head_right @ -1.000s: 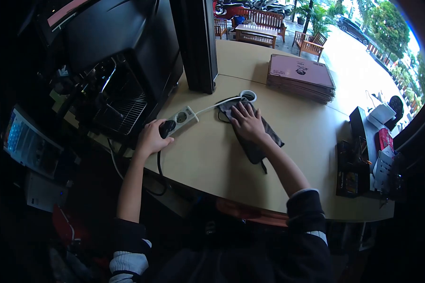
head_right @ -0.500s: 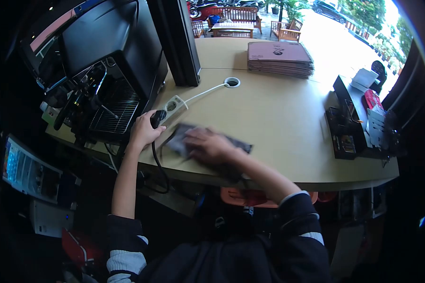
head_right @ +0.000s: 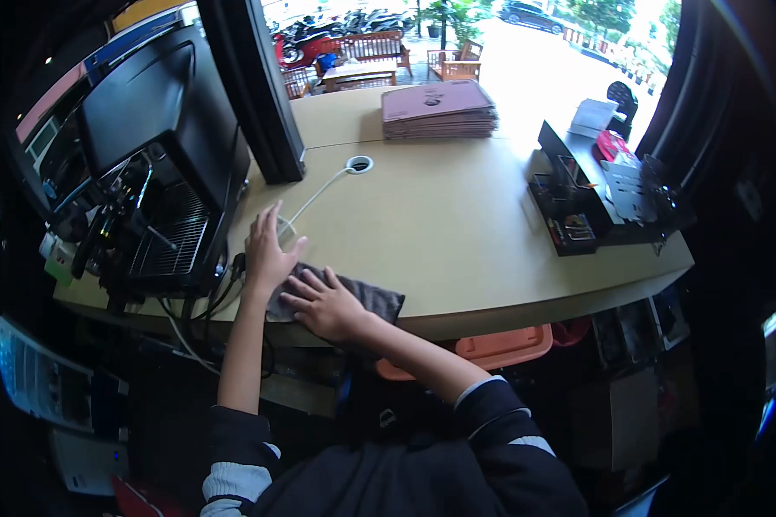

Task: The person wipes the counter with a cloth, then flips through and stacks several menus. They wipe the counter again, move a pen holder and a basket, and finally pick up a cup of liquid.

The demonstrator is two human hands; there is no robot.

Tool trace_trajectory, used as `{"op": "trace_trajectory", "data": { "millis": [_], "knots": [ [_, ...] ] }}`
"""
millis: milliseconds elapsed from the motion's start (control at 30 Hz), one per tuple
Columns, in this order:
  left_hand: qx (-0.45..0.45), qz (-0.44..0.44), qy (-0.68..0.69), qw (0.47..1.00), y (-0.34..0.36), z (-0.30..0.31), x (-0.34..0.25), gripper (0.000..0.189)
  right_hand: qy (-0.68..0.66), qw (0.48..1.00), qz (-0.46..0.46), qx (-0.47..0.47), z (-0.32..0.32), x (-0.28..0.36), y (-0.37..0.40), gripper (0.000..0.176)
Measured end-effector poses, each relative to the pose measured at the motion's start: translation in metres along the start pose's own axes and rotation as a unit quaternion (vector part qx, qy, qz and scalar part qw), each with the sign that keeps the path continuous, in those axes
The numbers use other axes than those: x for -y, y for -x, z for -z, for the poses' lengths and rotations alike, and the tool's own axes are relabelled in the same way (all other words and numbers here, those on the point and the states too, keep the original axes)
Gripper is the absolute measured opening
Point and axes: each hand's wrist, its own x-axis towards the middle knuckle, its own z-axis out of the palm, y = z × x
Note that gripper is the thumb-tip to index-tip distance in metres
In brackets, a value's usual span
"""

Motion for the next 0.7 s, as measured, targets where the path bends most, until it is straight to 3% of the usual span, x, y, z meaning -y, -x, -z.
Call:
{"op": "trace_trajectory", "data": {
  "millis": [100,167,267,333,400,467,533,567,600,667,700],
  "knots": [
    [0.013,-0.041,0.07,0.997,0.003,-0.013,-0.028,0.067,-0.052,0.999,-0.004,0.013,0.025,-0.035,0.032,0.048],
    [0.028,-0.053,0.125,0.99,0.013,-0.022,-0.027,0.064,-0.022,0.995,-0.096,0.023,0.065,-0.084,0.07,0.049],
    [0.066,-0.006,0.161,0.985,0.033,-0.027,-0.022,0.063,0.038,0.925,-0.378,-0.02,0.105,-0.182,0.135,0.058],
    [0.07,0.003,0.166,0.984,0.036,-0.028,-0.027,0.061,0.148,0.826,-0.544,-0.005,0.113,-0.225,0.142,0.062],
    [0.072,0.009,0.17,0.983,0.029,-0.033,-0.032,0.059,0.17,0.809,-0.561,0.043,0.09,-0.232,0.113,0.064],
    [0.089,-0.026,0.15,0.984,0.017,-0.043,-0.038,0.054,0.148,0.943,-0.297,0.036,0.044,-0.207,0.081,0.061],
    [0.111,-0.03,0.153,0.982,0.005,-0.05,-0.043,0.05,0.006,0.996,-0.069,0.061,0.052,-0.149,0.05,0.051],
    [0.111,-0.021,0.146,0.983,0.0,-0.052,-0.044,0.047,-0.008,1.0,-0.008,0.028,0.051,-0.144,0.043,0.049],
    [0.115,-0.009,0.139,0.984,-0.003,-0.054,-0.043,0.043,-0.01,1.0,-0.005,0.023,0.054,-0.162,0.035,0.049],
    [0.148,-0.012,0.11,0.983,-0.003,-0.066,-0.034,0.043,-0.084,0.991,-0.105,0.016,0.065,-0.22,0.021,0.05],
    [0.182,-0.014,0.085,0.98,-0.002,-0.071,-0.029,0.044,0.001,0.982,-0.191,0.009,0.067,-0.248,0.011,0.051]
  ]
}}
